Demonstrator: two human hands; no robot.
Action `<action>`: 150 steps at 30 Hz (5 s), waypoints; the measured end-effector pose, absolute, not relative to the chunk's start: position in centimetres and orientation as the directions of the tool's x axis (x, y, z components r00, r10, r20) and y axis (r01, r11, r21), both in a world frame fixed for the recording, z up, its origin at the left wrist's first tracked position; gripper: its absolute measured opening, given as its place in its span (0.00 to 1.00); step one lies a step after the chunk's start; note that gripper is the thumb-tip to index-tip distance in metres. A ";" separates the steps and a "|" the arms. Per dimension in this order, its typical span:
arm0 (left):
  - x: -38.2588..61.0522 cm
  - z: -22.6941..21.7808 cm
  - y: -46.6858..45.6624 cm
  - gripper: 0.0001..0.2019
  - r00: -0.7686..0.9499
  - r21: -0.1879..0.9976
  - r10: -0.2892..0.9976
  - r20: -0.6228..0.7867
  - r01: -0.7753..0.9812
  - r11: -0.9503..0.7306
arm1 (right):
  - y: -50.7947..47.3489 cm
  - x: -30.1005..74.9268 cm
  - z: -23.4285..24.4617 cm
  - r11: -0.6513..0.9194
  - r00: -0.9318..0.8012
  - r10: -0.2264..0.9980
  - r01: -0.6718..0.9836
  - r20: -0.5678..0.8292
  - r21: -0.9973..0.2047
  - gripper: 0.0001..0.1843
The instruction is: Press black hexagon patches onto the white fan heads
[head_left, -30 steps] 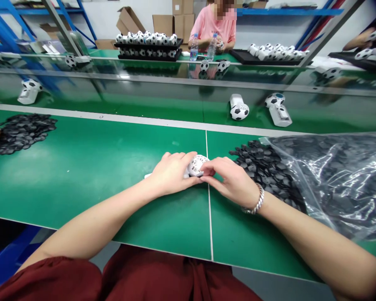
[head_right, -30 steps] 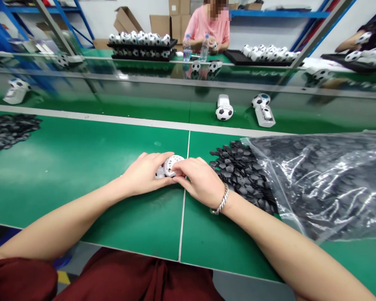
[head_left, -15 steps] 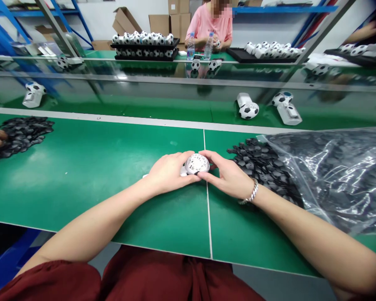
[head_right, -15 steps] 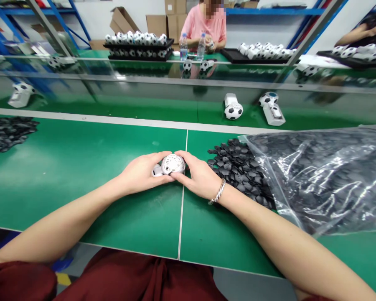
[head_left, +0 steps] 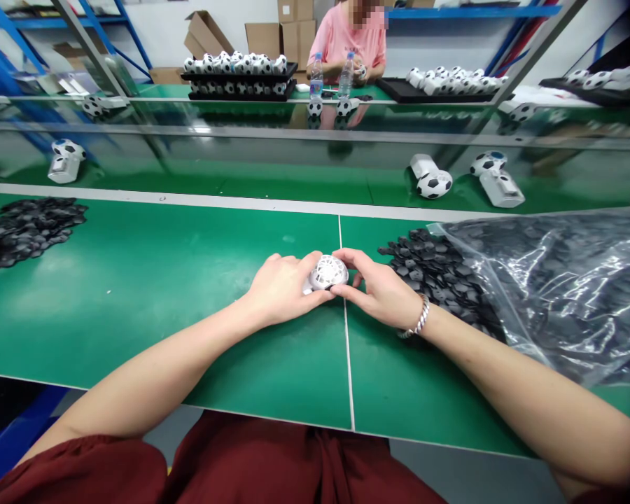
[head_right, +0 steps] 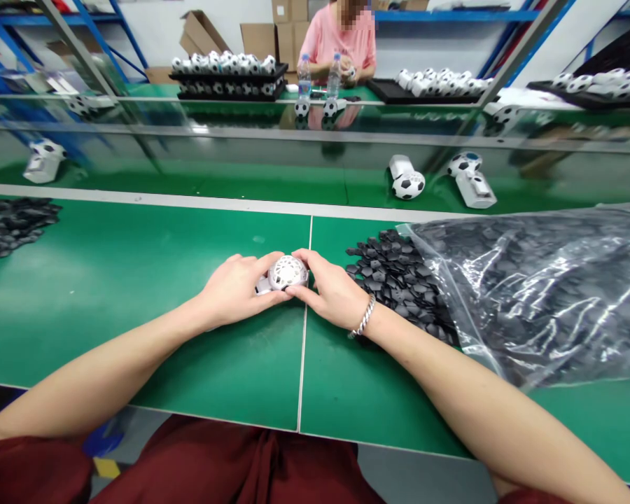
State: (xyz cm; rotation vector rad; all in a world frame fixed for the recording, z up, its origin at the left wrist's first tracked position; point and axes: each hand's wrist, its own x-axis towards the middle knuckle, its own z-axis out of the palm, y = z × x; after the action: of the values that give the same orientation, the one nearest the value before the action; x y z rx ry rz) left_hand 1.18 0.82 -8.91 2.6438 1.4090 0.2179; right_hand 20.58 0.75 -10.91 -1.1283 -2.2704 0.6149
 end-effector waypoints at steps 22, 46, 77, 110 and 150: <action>0.0 -9.1 1.2 0.28 0.547 0.231 0.834 0.073 0.804 -0.548 | 3.1 24.7 -7.5 0.366 -0.365 0.930 0.918 0.038 -0.152 0.06; 0.3 -9.5 1.3 0.31 0.579 0.272 0.811 0.078 0.771 -0.576 | 2.2 23.2 -9.6 0.562 -0.564 0.826 0.823 0.004 0.086 0.15; 0.1 -9.7 1.3 0.30 0.654 0.458 0.743 0.142 0.622 -0.635 | -0.4 20.9 -7.2 0.691 -0.639 0.700 0.493 0.319 -0.529 0.03; 0.7 -9.5 0.8 0.29 0.579 0.512 0.808 0.111 0.663 -0.546 | 0.1 19.9 -10.8 0.531 -0.541 0.815 0.554 0.207 -0.641 0.25; 0.4 -8.9 0.4 0.30 0.630 0.518 0.767 0.119 0.620 -0.589 | 2.8 24.2 -8.9 0.302 -0.292 0.953 0.929 -0.078 0.213 0.17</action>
State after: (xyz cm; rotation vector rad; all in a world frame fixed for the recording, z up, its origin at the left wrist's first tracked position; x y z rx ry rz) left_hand 0.36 0.36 -8.90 2.4213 1.0956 0.4636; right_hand 24.18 2.82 -8.93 -1.9660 -2.6816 -0.2109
